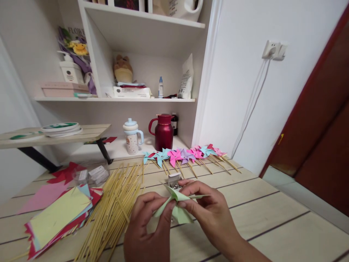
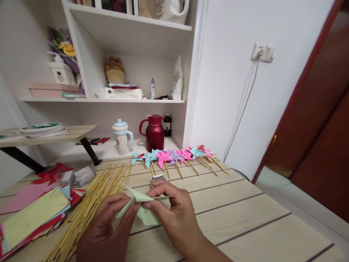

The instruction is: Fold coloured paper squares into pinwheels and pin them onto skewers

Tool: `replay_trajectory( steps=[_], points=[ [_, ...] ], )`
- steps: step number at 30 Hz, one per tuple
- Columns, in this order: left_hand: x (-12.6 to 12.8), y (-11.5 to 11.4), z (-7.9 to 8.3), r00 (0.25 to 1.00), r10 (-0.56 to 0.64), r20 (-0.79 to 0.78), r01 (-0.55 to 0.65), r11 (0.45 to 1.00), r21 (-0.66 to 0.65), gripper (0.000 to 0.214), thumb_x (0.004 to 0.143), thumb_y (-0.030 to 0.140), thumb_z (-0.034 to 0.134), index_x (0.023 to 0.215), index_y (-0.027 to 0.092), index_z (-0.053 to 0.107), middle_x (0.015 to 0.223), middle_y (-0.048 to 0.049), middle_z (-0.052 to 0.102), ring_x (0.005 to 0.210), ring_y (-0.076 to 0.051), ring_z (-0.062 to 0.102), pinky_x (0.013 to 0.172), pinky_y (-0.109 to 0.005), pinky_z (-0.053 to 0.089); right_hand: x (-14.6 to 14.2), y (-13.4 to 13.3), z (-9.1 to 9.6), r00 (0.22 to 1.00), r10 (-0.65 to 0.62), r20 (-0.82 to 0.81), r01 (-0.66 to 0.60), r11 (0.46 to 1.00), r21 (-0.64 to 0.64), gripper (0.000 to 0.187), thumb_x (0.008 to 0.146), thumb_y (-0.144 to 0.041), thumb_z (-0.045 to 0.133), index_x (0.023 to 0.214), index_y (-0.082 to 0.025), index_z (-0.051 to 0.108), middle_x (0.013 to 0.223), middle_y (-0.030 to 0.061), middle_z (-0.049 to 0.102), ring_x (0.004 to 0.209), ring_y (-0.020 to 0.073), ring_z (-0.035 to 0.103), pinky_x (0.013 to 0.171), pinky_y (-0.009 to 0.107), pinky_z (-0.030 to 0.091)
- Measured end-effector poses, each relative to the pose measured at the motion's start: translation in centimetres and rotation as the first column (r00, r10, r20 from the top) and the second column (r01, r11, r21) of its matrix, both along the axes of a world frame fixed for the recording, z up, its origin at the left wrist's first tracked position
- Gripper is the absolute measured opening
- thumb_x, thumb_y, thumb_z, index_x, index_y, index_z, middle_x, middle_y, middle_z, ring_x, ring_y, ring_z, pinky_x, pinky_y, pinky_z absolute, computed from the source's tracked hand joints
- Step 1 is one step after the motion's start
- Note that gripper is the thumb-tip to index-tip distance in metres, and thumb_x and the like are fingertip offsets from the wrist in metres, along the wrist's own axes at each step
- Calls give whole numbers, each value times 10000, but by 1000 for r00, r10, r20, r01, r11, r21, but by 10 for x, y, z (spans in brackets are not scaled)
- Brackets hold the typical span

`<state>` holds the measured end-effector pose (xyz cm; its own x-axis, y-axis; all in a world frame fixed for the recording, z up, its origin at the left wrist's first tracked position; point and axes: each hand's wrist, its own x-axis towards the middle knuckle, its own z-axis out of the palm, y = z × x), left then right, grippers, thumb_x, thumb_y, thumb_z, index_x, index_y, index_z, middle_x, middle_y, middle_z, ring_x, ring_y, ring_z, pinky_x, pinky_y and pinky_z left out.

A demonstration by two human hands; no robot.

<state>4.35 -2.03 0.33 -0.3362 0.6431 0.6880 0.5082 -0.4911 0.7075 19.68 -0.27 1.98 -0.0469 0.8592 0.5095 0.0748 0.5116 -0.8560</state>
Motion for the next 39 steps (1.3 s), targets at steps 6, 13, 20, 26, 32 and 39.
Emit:
replay_trajectory(
  steps=[6, 13, 20, 26, 32, 39],
  points=[
    [2, -3, 4, 999, -23, -29, 24, 999, 36, 98, 772, 367, 718, 720, 293, 753, 786, 17, 699, 707, -133, 679, 632, -203, 556, 0, 1, -3, 998, 16, -68, -21, 998, -67, 175, 756, -298, 773, 908, -242, 706, 962, 43, 718, 816, 191, 664, 694, 295, 526],
    [2, -5, 10, 997, -75, -17, 75, 997, 24, 107, 755, 367, 725, 689, 287, 751, 759, 12, 698, 668, -137, 667, 632, -220, 565, 1, 0, 2, 995, 33, -89, -41, 995, -87, 145, 740, -324, 791, 731, -225, 686, 801, 23, 697, 940, 224, 653, 763, 302, 504],
    [7, -5, 8, 997, -41, 57, 40, 999, 19, 118, 713, 359, 746, 653, 258, 733, 725, 1, 687, 641, -145, 649, 572, -219, 536, 2, 0, 2, 998, 29, -58, -30, 999, -24, 149, 714, -314, 817, 676, -230, 700, 764, 32, 710, 1026, 266, 647, 861, 376, 499],
    [17, -12, 7, 981, 15, 193, -5, 998, -56, 205, 738, 474, 711, 673, 282, 745, 762, 5, 665, 705, -158, 639, 656, -254, 537, 1, -1, 2, 995, -9, -96, 4, 999, -47, 163, 673, -304, 840, 667, -231, 695, 798, 32, 717, 1021, 264, 654, 840, 361, 511],
    [17, -14, 8, 978, -4, 206, 15, 999, -52, 187, 736, 467, 720, 677, 292, 746, 767, 6, 656, 707, -162, 628, 678, -267, 532, 1, -3, 1, 994, -5, -112, -3, 997, -71, 167, 662, -306, 848, 663, -234, 697, 769, 25, 707, 1009, 260, 654, 833, 354, 504],
    [21, -14, 6, 980, 15, 196, -12, 1000, -16, 144, 762, 394, 712, 688, 272, 729, 778, 10, 658, 709, -148, 623, 715, -258, 530, -2, -3, 1, 991, 27, -129, -32, 999, -39, 123, 679, -271, 836, 649, -256, 717, 716, 7, 702, 1003, 239, 650, 846, 339, 505]
  ],
)
